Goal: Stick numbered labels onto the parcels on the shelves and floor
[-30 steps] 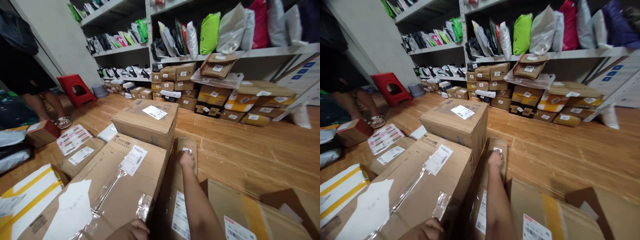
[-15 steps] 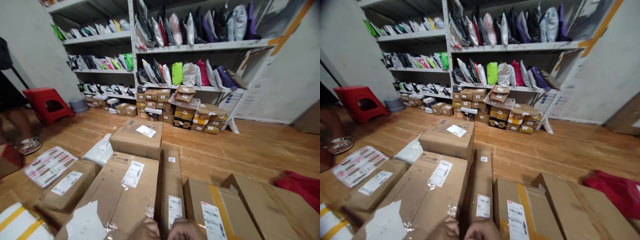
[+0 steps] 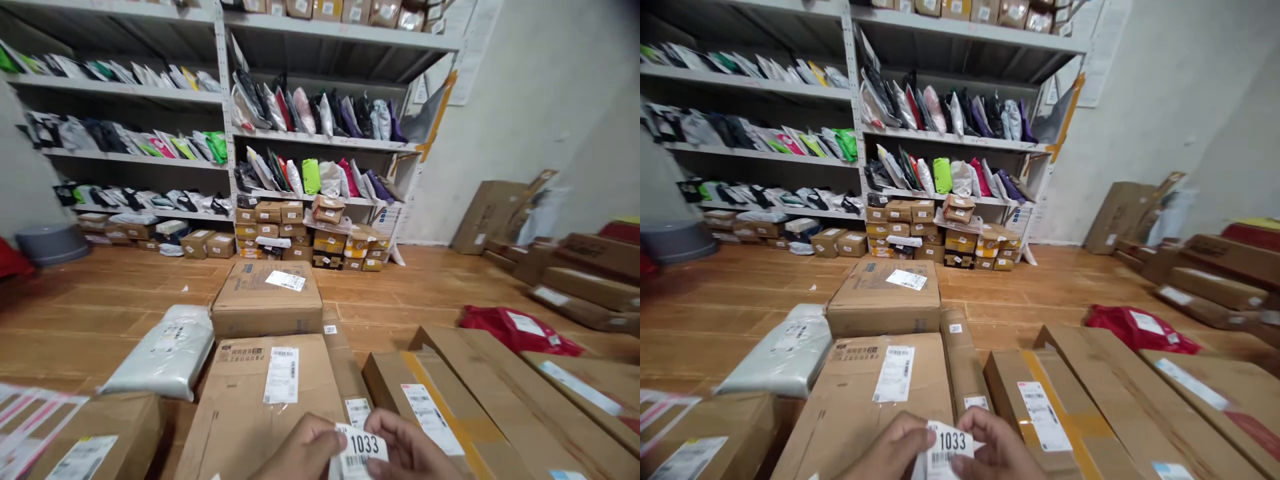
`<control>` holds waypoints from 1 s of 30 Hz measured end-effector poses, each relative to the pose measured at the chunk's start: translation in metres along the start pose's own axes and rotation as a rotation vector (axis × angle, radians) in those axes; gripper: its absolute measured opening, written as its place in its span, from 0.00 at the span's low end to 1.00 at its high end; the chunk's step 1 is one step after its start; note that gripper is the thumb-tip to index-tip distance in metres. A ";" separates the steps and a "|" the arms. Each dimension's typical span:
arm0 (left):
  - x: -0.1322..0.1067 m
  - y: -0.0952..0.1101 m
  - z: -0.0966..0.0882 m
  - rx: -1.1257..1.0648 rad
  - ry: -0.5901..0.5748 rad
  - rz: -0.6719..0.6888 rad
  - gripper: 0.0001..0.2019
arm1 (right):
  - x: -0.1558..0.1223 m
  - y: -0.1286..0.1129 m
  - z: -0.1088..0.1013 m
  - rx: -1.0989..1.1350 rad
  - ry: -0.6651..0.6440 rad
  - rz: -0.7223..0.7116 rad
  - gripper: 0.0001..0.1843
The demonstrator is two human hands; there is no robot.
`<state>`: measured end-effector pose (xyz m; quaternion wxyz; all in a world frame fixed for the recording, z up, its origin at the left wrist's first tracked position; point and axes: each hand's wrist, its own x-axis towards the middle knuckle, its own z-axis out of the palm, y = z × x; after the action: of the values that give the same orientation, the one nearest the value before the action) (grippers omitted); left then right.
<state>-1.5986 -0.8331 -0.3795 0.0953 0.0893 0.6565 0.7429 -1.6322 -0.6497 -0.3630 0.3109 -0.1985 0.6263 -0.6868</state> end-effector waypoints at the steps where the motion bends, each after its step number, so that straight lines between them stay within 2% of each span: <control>1: -0.002 0.003 -0.004 -0.097 0.061 -0.046 0.26 | 0.006 -0.002 0.010 0.021 0.034 -0.020 0.23; 3: -0.002 0.002 -0.012 -0.232 0.216 -0.031 0.24 | 0.021 -0.007 0.027 -0.010 0.090 -0.047 0.25; 5: 0.000 -0.002 -0.021 -0.275 0.348 0.027 0.23 | 0.037 -0.012 0.039 -0.088 0.142 -0.065 0.26; 9: 0.000 -0.003 -0.039 -0.226 0.430 0.083 0.22 | 0.068 -0.018 0.052 -0.191 0.268 -0.154 0.29; 13: -0.002 0.001 -0.051 -0.303 0.553 0.131 0.24 | 0.088 -0.017 0.060 -0.212 0.333 -0.224 0.29; 21: 0.001 -0.006 -0.062 -0.252 0.607 0.135 0.21 | 0.105 -0.008 0.062 -0.120 0.349 -0.185 0.26; 24: 0.002 -0.008 -0.063 -0.200 0.630 0.151 0.20 | 0.107 -0.005 0.059 -0.147 0.352 -0.233 0.22; 28: 0.004 -0.012 -0.063 -0.081 0.737 0.152 0.22 | 0.113 -0.002 0.060 -0.265 0.392 -0.327 0.12; 30: 0.005 -0.014 -0.065 -0.124 0.722 0.120 0.22 | 0.120 0.002 0.063 -0.285 0.414 -0.330 0.10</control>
<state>-1.6203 -0.8923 -0.4014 -0.1807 -0.1460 0.5951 0.7693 -1.6778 -0.7771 -0.3703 0.0297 -0.1947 0.7258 -0.6591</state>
